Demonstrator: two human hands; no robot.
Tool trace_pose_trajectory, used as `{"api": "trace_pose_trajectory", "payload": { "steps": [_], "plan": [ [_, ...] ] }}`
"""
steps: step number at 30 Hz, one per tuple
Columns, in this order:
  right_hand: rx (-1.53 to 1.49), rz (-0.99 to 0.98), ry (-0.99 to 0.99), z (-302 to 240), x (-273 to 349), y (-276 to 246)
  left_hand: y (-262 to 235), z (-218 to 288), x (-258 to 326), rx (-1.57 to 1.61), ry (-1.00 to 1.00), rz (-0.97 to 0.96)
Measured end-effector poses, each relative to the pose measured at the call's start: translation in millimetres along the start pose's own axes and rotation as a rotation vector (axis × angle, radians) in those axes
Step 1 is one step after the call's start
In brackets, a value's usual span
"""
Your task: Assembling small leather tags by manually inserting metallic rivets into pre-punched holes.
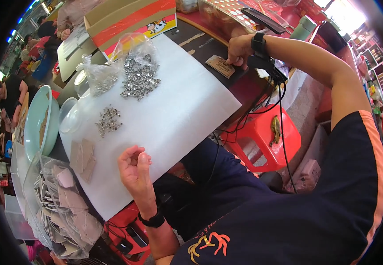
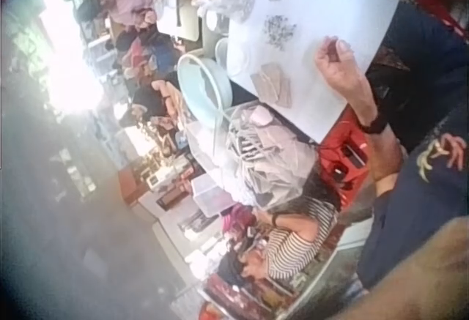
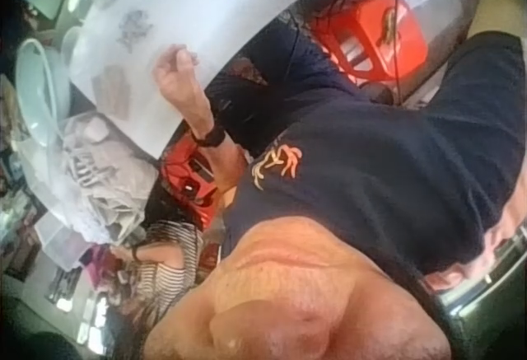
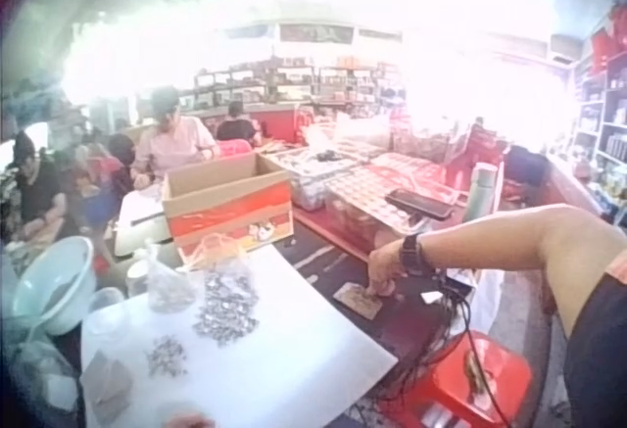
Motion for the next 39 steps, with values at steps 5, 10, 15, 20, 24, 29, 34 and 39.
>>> {"api": "trace_pose_trajectory", "payload": {
  "steps": [5,10,15,20,24,29,34,39],
  "plan": [
    [-0.106,0.035,-0.016,16,-3,-1,-2,-3,-1,0.044,0.009,-0.019],
    [-0.218,0.126,-0.158,25,19,17,-4,-4,1,0.019,0.026,-0.018],
    [0.139,0.45,-0.292,21,38,45,-5,-3,1,0.001,0.032,-0.016],
    [0.063,0.541,-0.422,33,31,47,0,-3,-1,-0.001,0.04,-0.03],
    [-0.36,0.423,-0.465,29,32,66,-2,-2,4,-0.027,0.033,-0.019],
    [-0.648,0.361,-0.597,24,56,75,8,2,5,-0.016,0.02,-0.034],
    [-0.744,0.133,-0.75,-17,93,99,31,17,3,0.005,-0.009,-0.103],
    [-0.668,-0.152,-0.866,-86,119,157,59,18,-6,0.206,-0.123,-0.228]
  ]
}}
Point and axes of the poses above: each hand's wrist, its own x-axis away from the middle knuckle, its own y-axis out of the palm, z = x × y, the point moved 4 cm from there along -x, towards the middle knuckle, and after that the axes turned 11 degrees about -z, right-handed, at the moved point
